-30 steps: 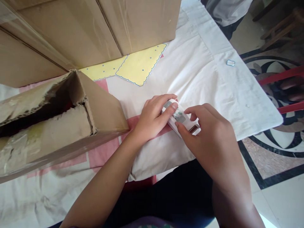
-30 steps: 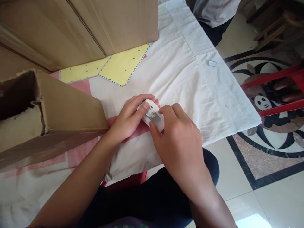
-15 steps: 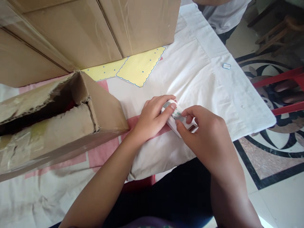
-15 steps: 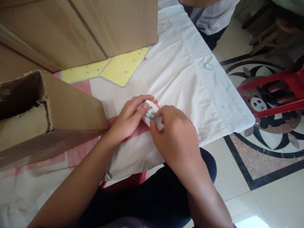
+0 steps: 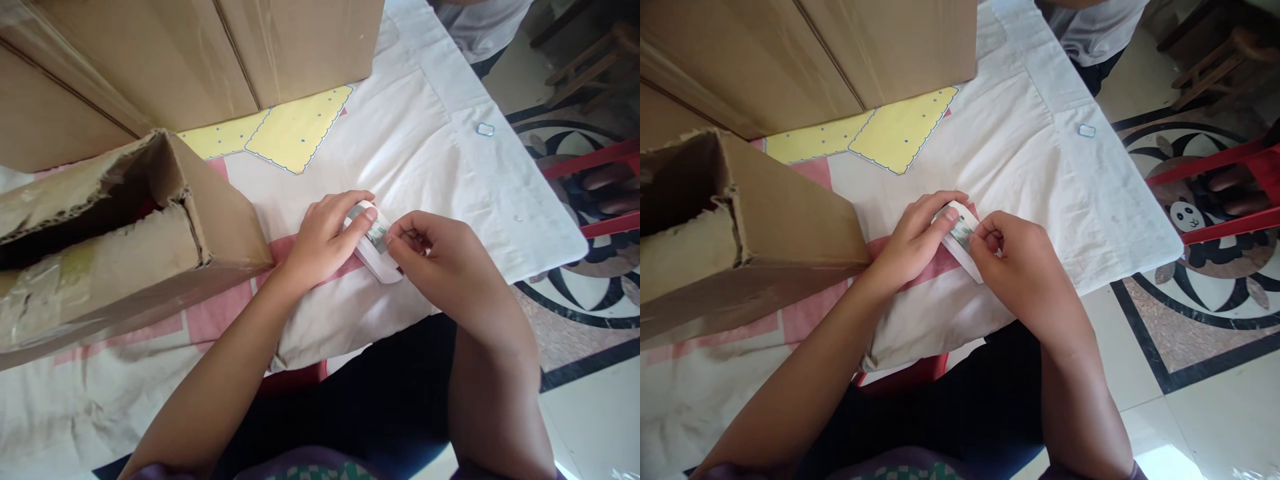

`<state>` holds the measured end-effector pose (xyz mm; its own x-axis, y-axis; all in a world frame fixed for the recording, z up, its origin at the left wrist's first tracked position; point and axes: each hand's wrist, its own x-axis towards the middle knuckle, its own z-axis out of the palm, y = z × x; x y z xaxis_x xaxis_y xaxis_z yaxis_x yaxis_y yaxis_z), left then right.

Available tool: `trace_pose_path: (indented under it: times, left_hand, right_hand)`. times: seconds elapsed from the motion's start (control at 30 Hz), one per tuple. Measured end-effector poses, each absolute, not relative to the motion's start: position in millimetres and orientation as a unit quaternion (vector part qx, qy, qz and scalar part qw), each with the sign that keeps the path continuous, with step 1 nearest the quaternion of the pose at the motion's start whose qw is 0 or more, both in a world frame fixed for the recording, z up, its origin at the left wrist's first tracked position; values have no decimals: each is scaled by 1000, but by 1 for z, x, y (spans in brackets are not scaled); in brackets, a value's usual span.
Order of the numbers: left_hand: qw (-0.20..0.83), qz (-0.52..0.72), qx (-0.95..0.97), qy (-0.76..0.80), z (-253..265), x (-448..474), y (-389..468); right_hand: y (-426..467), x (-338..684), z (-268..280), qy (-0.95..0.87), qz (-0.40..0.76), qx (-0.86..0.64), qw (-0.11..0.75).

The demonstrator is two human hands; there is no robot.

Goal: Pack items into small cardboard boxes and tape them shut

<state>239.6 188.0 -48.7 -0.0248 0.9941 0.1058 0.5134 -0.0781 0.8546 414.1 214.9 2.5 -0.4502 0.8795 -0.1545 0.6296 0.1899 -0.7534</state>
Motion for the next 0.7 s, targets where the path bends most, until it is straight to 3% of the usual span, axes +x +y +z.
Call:
trace_pose_path:
  times: [0.3, 0.7]
  left_hand:
    - [318, 393, 619, 601, -52, 240, 187]
    - [305, 423, 622, 585, -61, 240, 188]
  right_hand:
    - [216, 413, 6, -740, 430, -495, 147]
    - [212, 409, 12, -779, 352, -487, 182]
